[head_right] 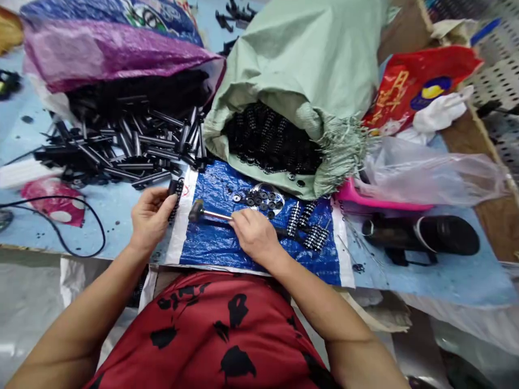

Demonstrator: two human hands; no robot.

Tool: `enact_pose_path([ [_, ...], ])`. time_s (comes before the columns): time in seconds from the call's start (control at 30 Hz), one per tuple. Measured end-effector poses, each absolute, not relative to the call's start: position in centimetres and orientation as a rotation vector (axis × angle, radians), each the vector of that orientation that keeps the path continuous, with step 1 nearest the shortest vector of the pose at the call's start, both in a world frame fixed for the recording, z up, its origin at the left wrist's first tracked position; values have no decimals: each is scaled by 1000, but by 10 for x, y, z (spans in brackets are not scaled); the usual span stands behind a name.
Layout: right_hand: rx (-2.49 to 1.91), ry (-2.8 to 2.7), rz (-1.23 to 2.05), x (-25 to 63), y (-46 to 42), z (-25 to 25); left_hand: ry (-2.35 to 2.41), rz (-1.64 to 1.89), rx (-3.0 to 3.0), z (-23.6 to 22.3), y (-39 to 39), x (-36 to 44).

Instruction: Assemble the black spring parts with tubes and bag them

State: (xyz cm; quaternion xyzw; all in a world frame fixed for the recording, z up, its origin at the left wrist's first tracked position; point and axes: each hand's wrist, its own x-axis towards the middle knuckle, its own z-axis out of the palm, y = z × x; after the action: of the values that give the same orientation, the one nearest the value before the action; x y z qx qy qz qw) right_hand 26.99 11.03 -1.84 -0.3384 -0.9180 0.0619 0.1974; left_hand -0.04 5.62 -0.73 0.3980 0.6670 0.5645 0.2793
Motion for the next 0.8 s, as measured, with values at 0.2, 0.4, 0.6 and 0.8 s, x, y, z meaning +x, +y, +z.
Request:
enact_pose_path([
  [0.2, -1049, -2426, 325, 274, 114, 3, 1940, 692, 1670, -3, 60, 5],
  [0.4, -1014, -2345, 360, 267, 114, 6, 1816, 540, 1526, 0, 79, -6],
  [0.6, -985, -2535, 387, 261, 109, 7, 1787, 498, 1432, -5, 91, -12],
  [0.8, -594, -2656, 262, 258, 89, 4, 1750, 427, 1480, -3, 107, -4],
])
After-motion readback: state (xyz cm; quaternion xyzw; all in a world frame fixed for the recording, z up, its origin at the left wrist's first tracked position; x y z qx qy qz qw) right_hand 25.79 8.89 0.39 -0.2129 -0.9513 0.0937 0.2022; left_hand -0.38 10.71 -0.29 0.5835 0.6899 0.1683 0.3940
